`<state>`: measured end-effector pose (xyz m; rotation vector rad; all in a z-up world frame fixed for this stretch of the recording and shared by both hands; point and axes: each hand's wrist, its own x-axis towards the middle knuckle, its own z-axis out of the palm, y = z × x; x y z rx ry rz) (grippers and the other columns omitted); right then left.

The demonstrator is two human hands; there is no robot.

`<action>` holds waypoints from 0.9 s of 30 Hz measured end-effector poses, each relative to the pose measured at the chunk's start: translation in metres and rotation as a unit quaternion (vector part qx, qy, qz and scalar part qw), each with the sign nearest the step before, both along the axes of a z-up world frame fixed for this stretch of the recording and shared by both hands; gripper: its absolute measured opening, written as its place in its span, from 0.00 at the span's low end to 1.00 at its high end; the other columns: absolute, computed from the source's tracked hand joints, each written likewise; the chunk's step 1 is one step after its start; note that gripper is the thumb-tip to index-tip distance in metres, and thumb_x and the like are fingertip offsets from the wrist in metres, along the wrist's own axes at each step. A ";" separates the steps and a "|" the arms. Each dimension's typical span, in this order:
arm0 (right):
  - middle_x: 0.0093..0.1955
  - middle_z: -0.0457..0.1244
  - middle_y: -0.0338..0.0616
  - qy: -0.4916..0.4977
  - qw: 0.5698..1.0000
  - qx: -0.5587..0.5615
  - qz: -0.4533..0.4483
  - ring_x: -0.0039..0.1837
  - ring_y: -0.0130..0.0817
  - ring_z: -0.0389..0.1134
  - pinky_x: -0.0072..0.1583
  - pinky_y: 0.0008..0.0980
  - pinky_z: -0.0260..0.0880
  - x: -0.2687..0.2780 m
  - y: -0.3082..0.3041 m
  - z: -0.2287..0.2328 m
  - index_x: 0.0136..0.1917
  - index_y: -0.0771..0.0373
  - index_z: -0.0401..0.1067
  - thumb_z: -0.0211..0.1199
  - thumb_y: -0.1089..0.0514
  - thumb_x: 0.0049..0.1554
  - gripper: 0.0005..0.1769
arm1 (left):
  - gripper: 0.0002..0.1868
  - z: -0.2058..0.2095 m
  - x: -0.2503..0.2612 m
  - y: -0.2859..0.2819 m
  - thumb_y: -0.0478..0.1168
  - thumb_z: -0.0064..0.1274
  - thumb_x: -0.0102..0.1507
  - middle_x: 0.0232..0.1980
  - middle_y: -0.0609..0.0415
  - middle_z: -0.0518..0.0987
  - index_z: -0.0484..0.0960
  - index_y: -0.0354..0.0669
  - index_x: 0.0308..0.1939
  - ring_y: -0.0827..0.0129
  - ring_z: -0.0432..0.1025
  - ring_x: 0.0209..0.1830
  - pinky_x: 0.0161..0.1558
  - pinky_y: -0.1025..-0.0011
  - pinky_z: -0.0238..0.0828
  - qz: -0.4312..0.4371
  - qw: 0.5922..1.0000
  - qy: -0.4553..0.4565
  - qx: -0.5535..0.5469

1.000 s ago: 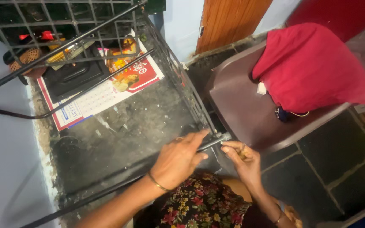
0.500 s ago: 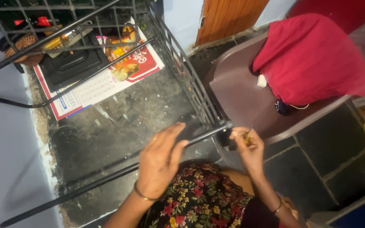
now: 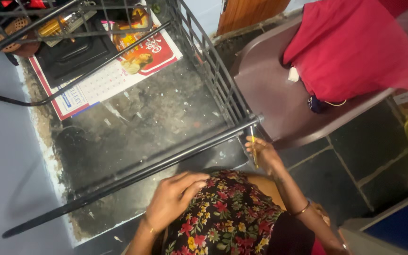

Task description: The person assembles a metal rack by inserting and tightening nuts and bolts at multiple joints using a screwdriver. They repeatedly adjust the frame and secure connections at different points to stabilize the structure.

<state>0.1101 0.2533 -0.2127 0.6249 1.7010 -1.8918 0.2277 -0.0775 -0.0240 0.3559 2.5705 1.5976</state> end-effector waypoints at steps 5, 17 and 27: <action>0.44 0.66 0.40 0.008 0.998 0.043 0.035 0.38 0.26 0.65 0.39 0.26 0.65 0.019 -0.004 0.001 0.67 0.57 0.68 0.50 0.53 0.64 0.20 | 0.11 -0.094 -0.037 0.019 0.42 0.57 0.65 0.50 0.53 0.86 0.84 0.48 0.50 0.63 0.82 0.45 0.48 0.68 0.79 -0.086 0.995 -0.044 -0.019; 0.38 0.63 0.35 0.012 0.994 0.088 0.056 0.34 0.22 0.58 0.33 0.21 0.58 0.049 -0.013 -0.020 0.65 0.53 0.74 0.50 0.48 0.66 0.20 | 0.12 -0.246 -0.163 0.102 0.40 0.52 0.65 0.37 0.41 0.82 0.83 0.46 0.51 0.51 0.78 0.35 0.37 0.59 0.73 0.088 0.982 -0.146 0.082; 0.39 0.63 0.35 0.072 0.992 0.083 0.058 0.34 0.22 0.59 0.33 0.21 0.60 0.043 -0.016 -0.029 0.65 0.56 0.74 0.53 0.47 0.65 0.20 | 0.06 -0.287 -0.194 0.113 0.33 0.54 0.63 0.31 0.55 0.81 0.85 0.41 0.42 0.74 0.72 0.30 0.33 0.73 0.68 -0.021 0.989 -0.108 0.096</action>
